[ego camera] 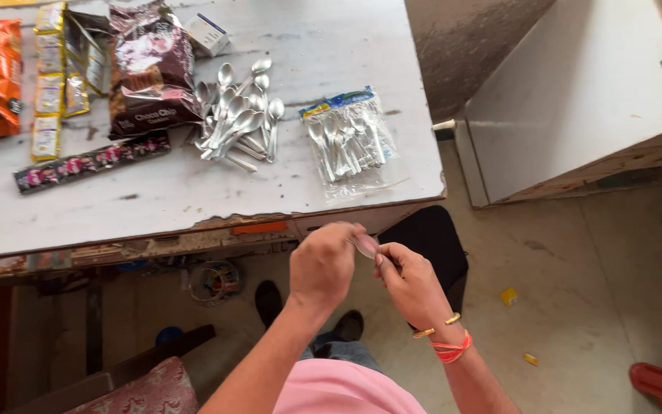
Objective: The person packs metal spoons one at a time into a clear plastic pouch on a table, aligning the handles and pressing the pouch closed. They then sit on the floor to fill another pouch of spoons, carry it back, and continue packing spoons into pouches at the table.
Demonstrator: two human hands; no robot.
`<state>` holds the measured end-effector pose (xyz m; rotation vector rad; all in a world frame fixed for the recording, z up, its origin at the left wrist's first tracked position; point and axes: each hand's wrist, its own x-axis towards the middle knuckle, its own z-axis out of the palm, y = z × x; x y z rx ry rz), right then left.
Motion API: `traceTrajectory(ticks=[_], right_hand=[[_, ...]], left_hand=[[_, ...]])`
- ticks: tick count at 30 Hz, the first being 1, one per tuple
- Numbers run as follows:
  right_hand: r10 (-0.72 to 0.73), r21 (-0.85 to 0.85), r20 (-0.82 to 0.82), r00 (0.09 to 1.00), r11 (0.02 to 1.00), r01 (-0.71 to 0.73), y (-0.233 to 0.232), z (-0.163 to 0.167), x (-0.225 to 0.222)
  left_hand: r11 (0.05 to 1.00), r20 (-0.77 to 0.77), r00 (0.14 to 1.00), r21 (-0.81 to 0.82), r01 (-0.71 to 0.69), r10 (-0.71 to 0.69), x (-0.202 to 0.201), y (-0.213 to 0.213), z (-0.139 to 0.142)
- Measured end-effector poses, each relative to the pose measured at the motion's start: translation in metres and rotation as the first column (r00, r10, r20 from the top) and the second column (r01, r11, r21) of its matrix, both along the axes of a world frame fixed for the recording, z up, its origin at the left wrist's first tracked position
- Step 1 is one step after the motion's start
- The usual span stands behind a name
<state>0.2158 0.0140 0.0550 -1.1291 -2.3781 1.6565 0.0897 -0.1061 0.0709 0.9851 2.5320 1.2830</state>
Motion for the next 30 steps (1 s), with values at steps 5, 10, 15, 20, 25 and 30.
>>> traceTrajectory(ticks=[5, 10, 15, 20, 25, 30], right_hand=[[-0.252, -0.485, -0.220, 0.942, 0.867, 0.119, 0.006, -0.011, 0.006], [-0.397, -0.647, -0.288, 0.872, 0.752, 0.128, 0.016, -0.023, -0.003], [-0.367, -0.608, -0.379, 0.850, 0.791, 0.070, 0.017, -0.026, -0.019], [-0.145, -0.211, -0.346, 0.927, 0.975, 0.074, 0.018, -0.026, -0.031], [-0.067, -0.234, -0.233, 0.970, 0.972, 0.011, 0.037, -0.026, -0.034], [-0.030, -0.238, -0.206, 0.978, 0.971, -0.020, 0.053, -0.030, -0.027]], left_hand=[[0.989, 0.159, 0.987, 0.136, -0.058, 0.037, -0.018, -0.002, -0.006], [0.956, 0.623, 0.759, 0.293, 0.001, -0.191, 0.005, 0.003, -0.012], [0.996, 0.773, 0.628, 0.066, 0.067, -0.094, 0.026, -0.002, -0.004], [1.000, 0.765, 0.644, -0.001, -0.009, 0.007, 0.020, -0.011, -0.003], [0.997, 0.664, 0.748, -0.052, 0.050, -0.003, 0.009, -0.028, -0.003], [0.994, 0.643, 0.765, -0.053, 0.090, -0.035, -0.004, -0.031, -0.005]])
